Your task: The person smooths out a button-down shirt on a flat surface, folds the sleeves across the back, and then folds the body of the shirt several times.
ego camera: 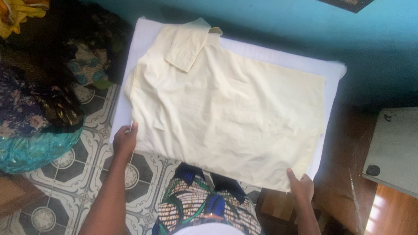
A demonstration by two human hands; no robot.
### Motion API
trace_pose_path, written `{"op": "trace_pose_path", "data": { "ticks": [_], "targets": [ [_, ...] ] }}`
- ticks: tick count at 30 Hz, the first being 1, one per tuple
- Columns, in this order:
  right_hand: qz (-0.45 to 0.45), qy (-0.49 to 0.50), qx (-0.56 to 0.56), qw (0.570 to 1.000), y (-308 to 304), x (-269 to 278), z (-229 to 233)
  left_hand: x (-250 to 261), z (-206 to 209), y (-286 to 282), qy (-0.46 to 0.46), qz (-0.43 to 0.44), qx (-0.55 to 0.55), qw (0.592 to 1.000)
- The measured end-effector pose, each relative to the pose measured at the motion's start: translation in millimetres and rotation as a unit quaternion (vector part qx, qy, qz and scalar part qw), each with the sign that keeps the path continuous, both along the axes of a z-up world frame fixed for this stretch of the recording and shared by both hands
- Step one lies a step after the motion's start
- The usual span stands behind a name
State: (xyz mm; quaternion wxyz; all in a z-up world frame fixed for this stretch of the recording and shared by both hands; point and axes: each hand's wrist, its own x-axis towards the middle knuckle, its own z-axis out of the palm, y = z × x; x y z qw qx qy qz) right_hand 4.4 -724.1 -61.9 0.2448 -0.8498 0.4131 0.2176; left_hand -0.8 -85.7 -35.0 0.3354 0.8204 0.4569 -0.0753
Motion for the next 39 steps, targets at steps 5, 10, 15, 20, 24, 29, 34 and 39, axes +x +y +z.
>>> {"op": "trace_pose_path", "data": {
  "ticks": [5, 10, 15, 20, 24, 29, 34, 39],
  "targets": [
    [-0.105, -0.044, 0.074, 0.991, -27.3, -12.7, 0.2, -7.7, 0.7, 21.7, -0.030, -0.013, 0.017, 0.999],
    [-0.051, -0.055, 0.024, 0.997, -18.1, -22.0, -3.9, -32.6, -13.3, 36.8, -0.017, -0.019, -0.027, 0.999],
    [0.019, 0.028, 0.024, 0.999, -23.2, -26.8, 6.3, -36.5, -1.5, 60.0, -0.014, -0.011, -0.154, 0.988],
    [-0.050, -0.048, 0.044, 0.997, -4.3, -48.1, 12.1, -25.4, 19.9, 63.6, 0.042, -0.085, -0.163, 0.982],
    [0.000, -0.013, 0.000, 1.000, 0.9, -64.7, 12.0, -29.6, 41.1, 71.3, 0.169, -0.114, -0.156, 0.966],
    [-0.013, 0.087, -0.129, 0.988, 21.0, -61.5, 31.1, -9.6, 52.6, 72.4, 0.259, -0.216, -0.062, 0.939],
    [0.011, -0.028, -0.150, 0.988, 28.4, -9.8, 40.8, 32.8, 72.6, 74.9, 0.244, -0.231, 0.048, 0.941],
    [0.130, -0.149, -0.153, 0.968, 39.2, 93.2, 53.2, 125.5, 96.5, 57.5, 0.092, -0.199, 0.071, 0.973]
  ]
}}
